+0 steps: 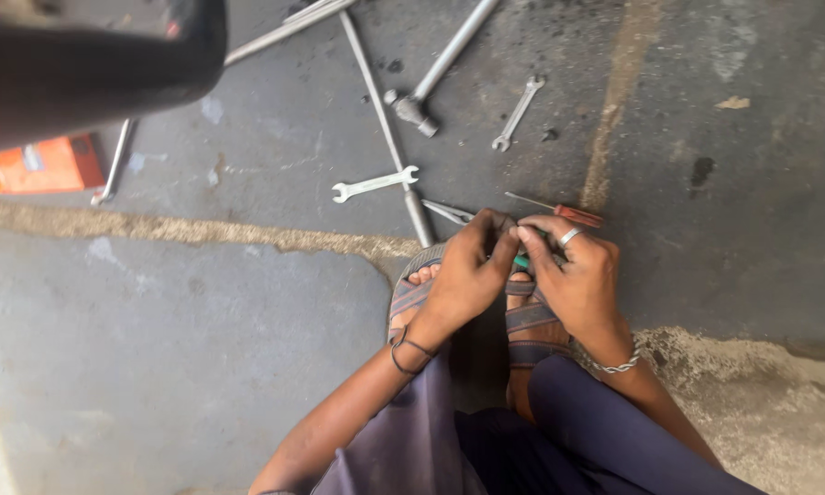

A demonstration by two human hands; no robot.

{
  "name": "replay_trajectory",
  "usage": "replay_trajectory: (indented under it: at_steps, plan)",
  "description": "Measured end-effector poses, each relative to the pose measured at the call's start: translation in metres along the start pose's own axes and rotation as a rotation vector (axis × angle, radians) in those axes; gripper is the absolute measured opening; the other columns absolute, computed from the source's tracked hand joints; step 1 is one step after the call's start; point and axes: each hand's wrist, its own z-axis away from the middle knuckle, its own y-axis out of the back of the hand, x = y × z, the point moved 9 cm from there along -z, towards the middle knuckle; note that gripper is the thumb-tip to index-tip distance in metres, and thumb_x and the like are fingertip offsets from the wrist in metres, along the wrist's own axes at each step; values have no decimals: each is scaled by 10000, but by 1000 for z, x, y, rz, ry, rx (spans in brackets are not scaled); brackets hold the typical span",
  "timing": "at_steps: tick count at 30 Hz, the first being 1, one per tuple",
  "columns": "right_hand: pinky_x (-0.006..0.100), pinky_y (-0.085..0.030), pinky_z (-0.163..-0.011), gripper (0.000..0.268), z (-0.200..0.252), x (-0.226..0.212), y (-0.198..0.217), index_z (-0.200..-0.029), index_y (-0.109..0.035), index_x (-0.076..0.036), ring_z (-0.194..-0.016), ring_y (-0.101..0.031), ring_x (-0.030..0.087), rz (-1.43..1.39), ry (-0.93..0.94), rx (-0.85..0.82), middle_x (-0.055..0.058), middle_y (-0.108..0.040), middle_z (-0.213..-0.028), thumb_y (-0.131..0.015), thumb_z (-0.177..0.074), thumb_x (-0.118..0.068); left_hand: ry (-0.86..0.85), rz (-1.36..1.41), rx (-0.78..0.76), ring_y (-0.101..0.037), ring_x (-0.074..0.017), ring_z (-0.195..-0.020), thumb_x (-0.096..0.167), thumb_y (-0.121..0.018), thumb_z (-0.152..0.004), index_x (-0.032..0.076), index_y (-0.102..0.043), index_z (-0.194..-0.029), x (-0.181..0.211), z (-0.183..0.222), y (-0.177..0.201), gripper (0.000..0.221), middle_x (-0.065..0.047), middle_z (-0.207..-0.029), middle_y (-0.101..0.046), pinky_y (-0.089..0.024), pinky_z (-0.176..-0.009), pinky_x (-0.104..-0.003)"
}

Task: The person sits on the floor and uses pliers and a screwdriver to manipulate a small metal component. They repeatedly bend and adjust the piece with pliers, then use a screwdriver to pry or align a section, continuing the process throughout the clip.

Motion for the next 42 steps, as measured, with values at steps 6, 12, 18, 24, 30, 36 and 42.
replay_trajectory:
  at_steps: [6, 12, 18, 24, 30, 36, 42]
  plan:
    - [283, -626, -813, 198, 14, 32, 0, -1154, -689, 10, -909, -748, 163, -335, -127, -96, 91, -740, -1029, -697, -962, -37, 205, 312, -86, -677, -100, -686, 126, -712, -974, -46, -724, -1046, -28, 0, -9, 187, -61, -821, -738, -562, -629, -232]
    - [266, -645, -687, 172, 37, 69, -17, -1116, -661, 54, -869, -764, 154, -685, -413, -185, 116, -746, -946, -679, -956, -5, 226, 533, -244, -712, -154, -740, 63, -710, -979, -76, -681, -994, -38, 2, -21, 142, -118, -863, -743, -612, -681, -274]
    - [247, -600, -571, 117, 29, 51, -10, -1064, -665, -5, -797, -745, 123, -768, -366, -173, 70, -725, -905, -675, -967, -71, 116, 249, -252, -679, -114, -749, 77, -670, -991, -46, -705, -1002, -19, 5, -9, 129, -86, -836, -737, -570, -710, -221]
    - [317, -574, -698, 166, 10, 31, 10, -982, -698, -49, -783, -714, 190, -241, -130, -149, 60, -721, -927, -773, -896, -170, -63, 27, -222, -652, -79, -802, 79, -625, -1014, -18, -656, -1020, 0, 2, -7, 102, -75, -881, -726, -536, -735, -204]
    - [358, -585, -805, 141, 10, 25, 16, -1024, -664, -39, -922, -724, 251, -256, 16, -167, 80, -701, -1032, -724, -953, -144, 59, 31, -254, -587, -77, -688, 65, -612, -999, -16, -620, -987, -7, 4, -13, 81, -41, -773, -670, -463, -602, -208]
    - [367, -597, -859, 149, 21, 22, 10, -1081, -634, -40, -998, -712, 258, -223, 132, -72, 79, -680, -1099, -710, -972, -106, -158, 55, -167, -601, -93, -762, 50, -593, -1018, -9, -581, -988, 10, 12, -11, 67, -73, -901, -631, -504, -690, -225]
    - [366, -599, -863, 209, 35, 19, 14, -1099, -632, -56, -1017, -712, 271, -168, 257, -4, 97, -681, -1132, -749, -926, -43, -368, -255, -17, -627, -168, -865, 25, -632, -940, -38, -570, -1082, 27, 27, -4, 167, -115, -976, -640, -521, -792, -290]
